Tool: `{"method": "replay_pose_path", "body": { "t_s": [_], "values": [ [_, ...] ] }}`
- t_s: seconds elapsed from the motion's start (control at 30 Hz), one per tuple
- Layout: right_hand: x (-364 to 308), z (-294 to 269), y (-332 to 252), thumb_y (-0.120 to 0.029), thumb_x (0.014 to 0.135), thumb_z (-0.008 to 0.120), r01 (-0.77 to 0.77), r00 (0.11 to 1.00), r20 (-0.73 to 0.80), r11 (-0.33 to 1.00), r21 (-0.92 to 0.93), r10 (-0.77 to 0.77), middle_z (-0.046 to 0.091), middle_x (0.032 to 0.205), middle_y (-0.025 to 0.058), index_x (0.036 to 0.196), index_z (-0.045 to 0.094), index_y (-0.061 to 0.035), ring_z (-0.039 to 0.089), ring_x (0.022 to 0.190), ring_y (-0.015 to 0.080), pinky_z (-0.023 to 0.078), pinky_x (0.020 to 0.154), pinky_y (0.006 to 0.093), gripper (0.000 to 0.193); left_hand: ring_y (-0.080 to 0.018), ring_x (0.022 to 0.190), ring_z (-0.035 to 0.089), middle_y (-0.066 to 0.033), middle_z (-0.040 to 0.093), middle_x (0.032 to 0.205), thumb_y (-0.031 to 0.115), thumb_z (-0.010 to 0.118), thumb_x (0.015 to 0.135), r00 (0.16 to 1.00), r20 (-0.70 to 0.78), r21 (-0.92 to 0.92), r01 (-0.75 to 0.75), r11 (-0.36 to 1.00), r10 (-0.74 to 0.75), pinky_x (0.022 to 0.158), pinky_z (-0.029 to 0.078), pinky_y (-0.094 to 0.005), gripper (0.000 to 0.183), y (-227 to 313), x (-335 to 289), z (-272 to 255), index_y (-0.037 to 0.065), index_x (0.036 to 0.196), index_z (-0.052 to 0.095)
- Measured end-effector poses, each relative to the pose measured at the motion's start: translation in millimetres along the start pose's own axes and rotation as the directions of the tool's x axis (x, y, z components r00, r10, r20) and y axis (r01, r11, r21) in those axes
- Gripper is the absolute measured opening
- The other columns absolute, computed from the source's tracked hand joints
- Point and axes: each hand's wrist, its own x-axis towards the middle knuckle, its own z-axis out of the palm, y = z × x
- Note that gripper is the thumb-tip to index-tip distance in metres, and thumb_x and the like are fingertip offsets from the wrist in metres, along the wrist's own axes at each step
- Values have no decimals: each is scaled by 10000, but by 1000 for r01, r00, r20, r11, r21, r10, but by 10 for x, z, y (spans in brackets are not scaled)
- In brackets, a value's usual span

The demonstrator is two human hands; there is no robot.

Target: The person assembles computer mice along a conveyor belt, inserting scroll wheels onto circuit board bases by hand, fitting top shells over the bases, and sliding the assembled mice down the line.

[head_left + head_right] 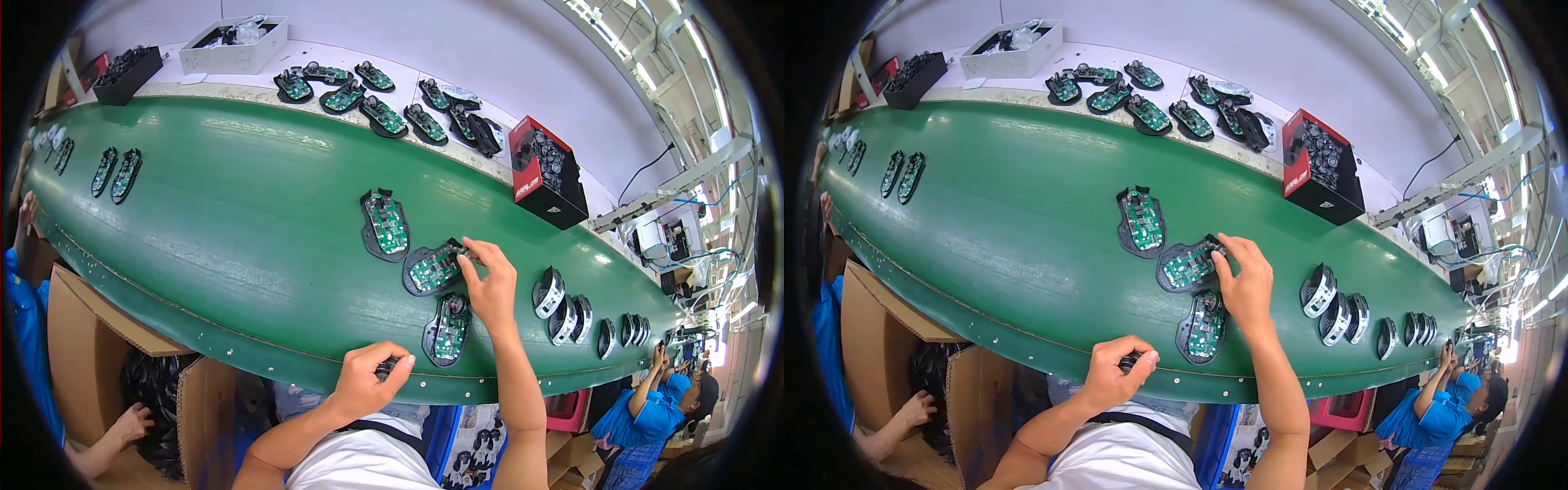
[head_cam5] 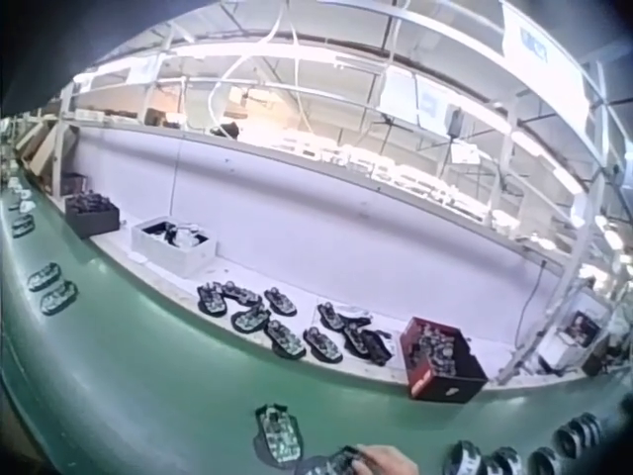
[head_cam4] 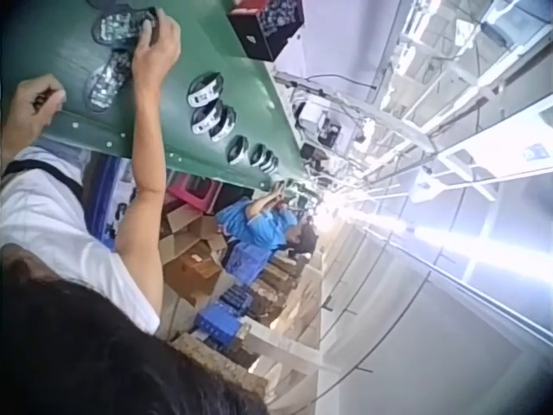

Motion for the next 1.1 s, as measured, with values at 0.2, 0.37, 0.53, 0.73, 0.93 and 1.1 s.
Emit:
{"method": "replay_pose_path", "body": {
  "t_s": [0.2, 0.37, 0.53, 0.73, 0.93, 1.1],
  "values": [
    [-70, 10, 70, -55, 830, 755, 52, 995, -84, 994, -93, -59, 698, 1043, 149, 1109, 706, -12, 700, 871, 255, 560, 777, 333, 287, -156, 577, 575, -92, 629, 703, 84, 687, 906, 999, 23, 4, -48, 999, 48, 536, 450, -302, 116, -20, 2, -9, -13, 847, 667],
    [-96, 69, 44, -13, 830, 729, -34, 996, -78, 996, 79, 40, 691, 1105, 154, 1152, 694, -18, 695, 964, 255, 576, 817, 326, 324, -161, 573, 569, -95, 630, 711, 78, 689, 902, 998, 34, 4, -49, 999, 49, 532, 447, -303, 113, -16, 4, -21, -17, 845, 663],
    [147, -54, 133, 23, 867, 657, 81, 984, 152, 993, 87, -94, 657, 1205, 136, 1194, 679, -2, 658, 1083, 224, 563, 926, 333, 328, -170, 570, 569, -97, 630, 710, 73, 687, 900, 998, 33, 2, -63, 998, 63, 532, 445, -305, 110, -28, -3, -10, -17, 842, 661],
    [385, -138, 184, -19, 843, 695, 116, 924, 345, 981, 154, -164, 685, 1153, 144, 1165, 686, -9, 673, 1055, 252, 553, 913, 347, 322, -173, 573, 574, -100, 634, 715, 72, 684, 901, 994, 49, 15, -94, 995, 93, 536, 449, -307, 108, -43, -5, 0, -15, 841, 661],
    [63, 74, 143, -79, 801, 771, 141, 989, -23, 979, -147, -146, 725, 1052, 120, 1051, 695, -26, 694, 956, 279, 535, 861, 366, 267, -182, 590, 599, -106, 646, 729, 69, 683, 901, 993, 47, 6, -107, 994, 107, 549, 465, -309, 102, -42, 7, 17, -17, 851, 664],
    [91, 113, 134, -48, 811, 751, 87, 995, -32, 986, -145, -92, 712, 1062, 123, 1041, 687, -14, 695, 932, 283, 559, 785, 361, 241, -189, 603, 613, -109, 660, 747, 65, 683, 900, 990, 87, 15, -109, 994, 107, 558, 477, -305, 105, -45, 6, -15, -25, 850, 664]
  ]
}}
